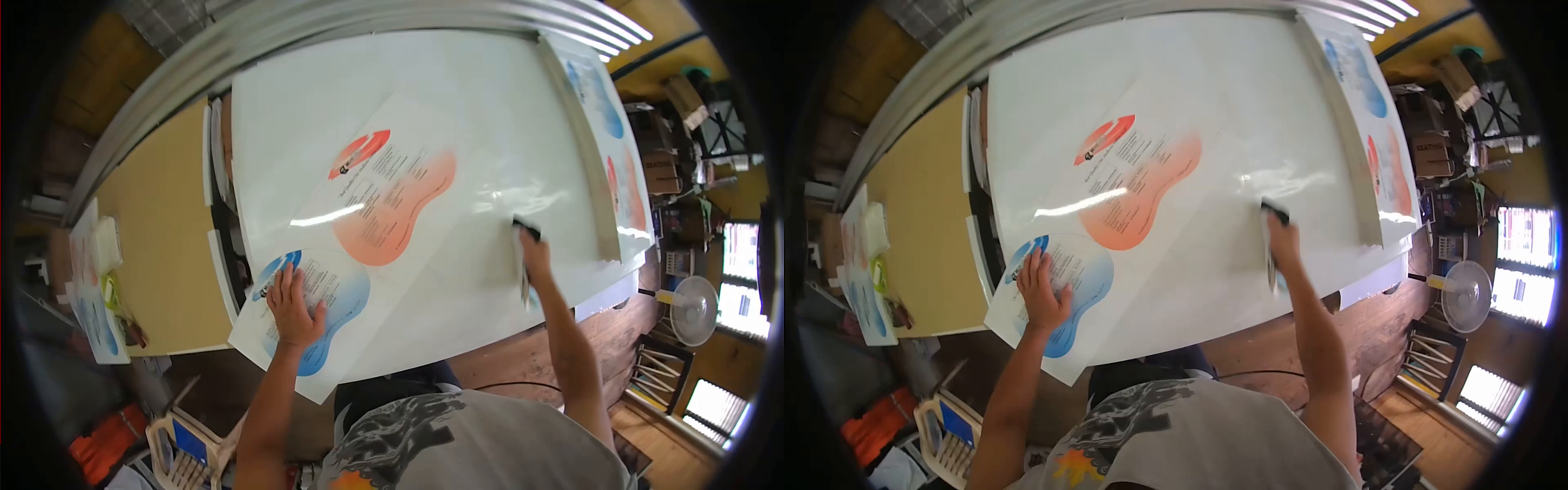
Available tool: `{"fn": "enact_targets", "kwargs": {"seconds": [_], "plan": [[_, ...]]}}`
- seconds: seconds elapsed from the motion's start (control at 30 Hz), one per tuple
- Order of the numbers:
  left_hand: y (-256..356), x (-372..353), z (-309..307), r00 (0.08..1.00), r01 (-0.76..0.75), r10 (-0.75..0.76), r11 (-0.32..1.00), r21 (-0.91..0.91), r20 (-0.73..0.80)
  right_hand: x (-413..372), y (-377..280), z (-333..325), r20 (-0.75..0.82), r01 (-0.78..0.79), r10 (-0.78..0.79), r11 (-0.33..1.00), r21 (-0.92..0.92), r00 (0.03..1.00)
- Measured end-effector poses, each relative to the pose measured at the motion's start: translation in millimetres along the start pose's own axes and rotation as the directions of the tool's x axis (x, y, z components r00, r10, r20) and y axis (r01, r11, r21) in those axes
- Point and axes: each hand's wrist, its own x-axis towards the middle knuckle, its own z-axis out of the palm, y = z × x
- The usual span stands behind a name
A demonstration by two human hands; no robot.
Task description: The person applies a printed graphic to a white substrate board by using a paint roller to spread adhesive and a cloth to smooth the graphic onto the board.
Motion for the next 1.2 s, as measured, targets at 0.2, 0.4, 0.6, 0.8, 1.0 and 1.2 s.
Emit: {"fn": "enact_targets", "kwargs": {"seconds": [0.2, 0.4, 0.6, 0.8, 1.0, 1.2], "plan": [[-34.4, 63.8, -13.9, 0.956, 0.267, -0.268, 0.963, -0.026, -0.115, -248.3, 109.0, -85.4, -0.077, -0.192, 0.225, 0.934, 0.299, 0.971], [-77.4, 124.3, 1.8, 0.853, 0.476, -0.415, 0.867, -0.149, 0.316, -433.1, 225.7, -96.8, -0.44, -0.457, 0.467, 0.879, 0.135, 0.767], [-69.1, 178.0, -102.2, 0.999, 0.042, -0.037, 0.844, -0.535, 0.02, -543.7, 252.2, -83.4, -0.561, -0.687, 0.606, 0.721, 0.089, 0.563], [-54.6, 258.2, -412.9, 0.855, -0.337, 0.413, 0.902, -0.268, 0.315, -565.2, 277.4, -78.0, -0.535, -0.724, 0.62, 0.689, 0.021, 0.575], [127.9, 274.3, -494.2, 0.866, -0.398, 0.486, 0.529, 0.75, 0.116, -515.7, 237.9, -82.3, -0.488, -0.632, 0.555, 0.775, 0.007, 0.674], [275.9, 269.6, -314.1, 0.566, -0.709, 0.713, 0.165, 0.685, 0.414, -460.5, 218.1, -74.1, -0.483, -0.438, 0.382, 0.899, -0.003, 0.788]]}}
